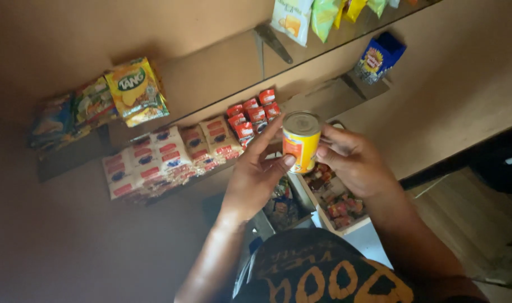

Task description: Organizing and stocking various canned foods, sauce bottles, and snack packs on shelves.

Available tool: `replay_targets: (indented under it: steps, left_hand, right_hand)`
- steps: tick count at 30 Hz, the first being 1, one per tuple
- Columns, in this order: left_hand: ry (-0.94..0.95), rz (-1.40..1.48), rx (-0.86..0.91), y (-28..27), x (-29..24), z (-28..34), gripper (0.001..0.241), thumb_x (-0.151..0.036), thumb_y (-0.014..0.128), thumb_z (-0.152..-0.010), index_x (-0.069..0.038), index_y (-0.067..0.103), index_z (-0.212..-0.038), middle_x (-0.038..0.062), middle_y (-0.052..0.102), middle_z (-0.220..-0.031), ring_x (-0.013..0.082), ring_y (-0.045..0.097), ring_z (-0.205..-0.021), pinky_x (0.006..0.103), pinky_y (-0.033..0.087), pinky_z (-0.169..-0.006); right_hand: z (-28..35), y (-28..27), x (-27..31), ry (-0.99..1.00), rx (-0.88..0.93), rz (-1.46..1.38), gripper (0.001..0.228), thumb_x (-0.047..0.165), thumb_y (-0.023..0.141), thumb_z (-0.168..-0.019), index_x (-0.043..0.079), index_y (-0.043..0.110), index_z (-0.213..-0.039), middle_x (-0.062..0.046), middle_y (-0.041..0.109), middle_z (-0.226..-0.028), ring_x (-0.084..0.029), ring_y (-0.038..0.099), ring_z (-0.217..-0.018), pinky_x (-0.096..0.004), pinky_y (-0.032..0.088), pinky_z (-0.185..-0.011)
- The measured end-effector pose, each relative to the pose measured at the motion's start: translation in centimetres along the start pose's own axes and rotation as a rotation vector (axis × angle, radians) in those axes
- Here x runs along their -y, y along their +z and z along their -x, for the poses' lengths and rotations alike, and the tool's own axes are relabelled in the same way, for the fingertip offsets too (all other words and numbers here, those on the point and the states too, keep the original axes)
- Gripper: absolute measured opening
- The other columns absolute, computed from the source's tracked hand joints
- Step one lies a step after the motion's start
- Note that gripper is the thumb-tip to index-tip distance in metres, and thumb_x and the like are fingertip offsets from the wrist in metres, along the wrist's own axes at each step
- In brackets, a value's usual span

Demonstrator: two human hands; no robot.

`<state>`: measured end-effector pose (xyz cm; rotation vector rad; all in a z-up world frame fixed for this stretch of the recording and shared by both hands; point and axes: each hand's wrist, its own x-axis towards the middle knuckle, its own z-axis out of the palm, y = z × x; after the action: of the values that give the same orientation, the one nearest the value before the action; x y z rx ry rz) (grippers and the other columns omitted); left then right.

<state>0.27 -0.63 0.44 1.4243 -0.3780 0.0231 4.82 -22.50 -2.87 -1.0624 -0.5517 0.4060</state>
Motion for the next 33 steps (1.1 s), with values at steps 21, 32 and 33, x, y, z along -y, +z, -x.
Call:
replay_targets:
  steps: [21,32,33]
  left_hand:
    - [-0.094,-0.190,-0.024,0.6,-1.0,-0.2,0.085,-0.013,0.083,-0.088,-0.017,0.042,-0.162,0.004,0.070,-0.116,0.0082,0.059,-0.086,0.0229,0.055,-0.078]
    - [-0.097,-0.397,-0.156,2.9,-4.0,-0.8,0.079,-0.015,0.087,-0.082,-0.017,0.046,-0.149,0.003,0.074,-0.099,0.0082,0.060,-0.065,0.0242,0.051,-0.057]
    - [-0.103,-0.397,-0.159,3.0,-4.1,-0.6,0.079,-0.015,0.087,-0.082,-0.017,0.046,-0.149,0.003,0.074,-0.099,0.0082,0.060,-0.065,0.0242,0.051,-0.057]
  right_hand:
    - [0.5,0.7,0.4,0.042,-0.106,-0.277,0.060,0.025,0.066,-0.101,-0.007,0.046,-0.147,-0.018,0.062,-0.139,-0.029,0.061,-0.127,-0.048,0.047,-0.111]
    - [0.3,1.6,0.8,-0.100,-0.286,0.441,0.059,0.034,0.049,-0.108,-0.002,0.045,-0.155,-0.014,0.059,-0.148,-0.020,0.056,-0.136,-0.036,0.043,-0.113]
    - [0.4,1.7,0.8,-0.094,-0.285,0.437,0.059,0.034,0.049,-0.108,-0.002,0.045,-0.155,-0.014,0.059,-0.148,-0.020,0.056,-0.136,-0.036,0.043,-0.113]
